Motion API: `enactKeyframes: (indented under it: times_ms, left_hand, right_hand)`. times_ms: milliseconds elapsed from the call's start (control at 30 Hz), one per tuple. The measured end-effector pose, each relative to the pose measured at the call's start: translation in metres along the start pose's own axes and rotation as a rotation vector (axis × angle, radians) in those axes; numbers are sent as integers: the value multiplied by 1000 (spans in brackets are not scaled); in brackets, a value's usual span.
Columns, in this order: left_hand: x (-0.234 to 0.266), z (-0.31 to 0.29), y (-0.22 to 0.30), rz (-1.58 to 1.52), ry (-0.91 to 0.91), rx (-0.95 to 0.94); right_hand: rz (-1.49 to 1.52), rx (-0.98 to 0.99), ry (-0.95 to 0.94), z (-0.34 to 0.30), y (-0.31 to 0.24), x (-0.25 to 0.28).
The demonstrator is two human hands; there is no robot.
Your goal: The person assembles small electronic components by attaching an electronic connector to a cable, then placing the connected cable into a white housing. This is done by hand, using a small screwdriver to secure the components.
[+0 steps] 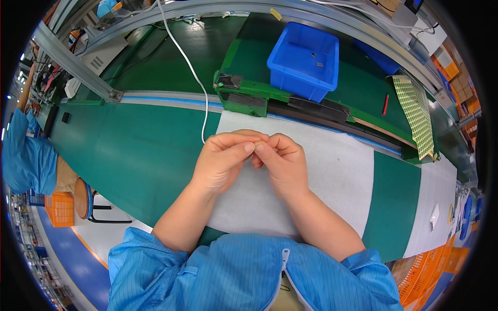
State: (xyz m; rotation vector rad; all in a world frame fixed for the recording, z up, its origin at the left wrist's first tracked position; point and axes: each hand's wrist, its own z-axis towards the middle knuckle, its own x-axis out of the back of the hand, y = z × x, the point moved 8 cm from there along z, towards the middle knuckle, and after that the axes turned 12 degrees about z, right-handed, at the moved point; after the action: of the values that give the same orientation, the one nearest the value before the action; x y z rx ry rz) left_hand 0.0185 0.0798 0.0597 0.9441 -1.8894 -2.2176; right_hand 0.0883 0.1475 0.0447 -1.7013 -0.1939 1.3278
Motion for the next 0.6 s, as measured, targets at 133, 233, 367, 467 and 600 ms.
enactKeyframes:
  times_ms: [133,233,367,467,600]
  left_hand:
    - [-1,0,1,-27,-8,-4]
    - [-1,0,1,-24,-8,5]
    - [-1,0,1,-18,-1,2]
    - [0,0,4,31,12,-23]
    - [0,0,9,103,4,-69]
  right_hand:
    - [-48,34,-1,0,-4,-1]
    - [-82,44,3,0,-5,0]
    - [-137,50,-17,-1,-7,-1]
    - [-125,18,-10,0,-5,-1]
    - [-61,-8,-20,1,-2,0]
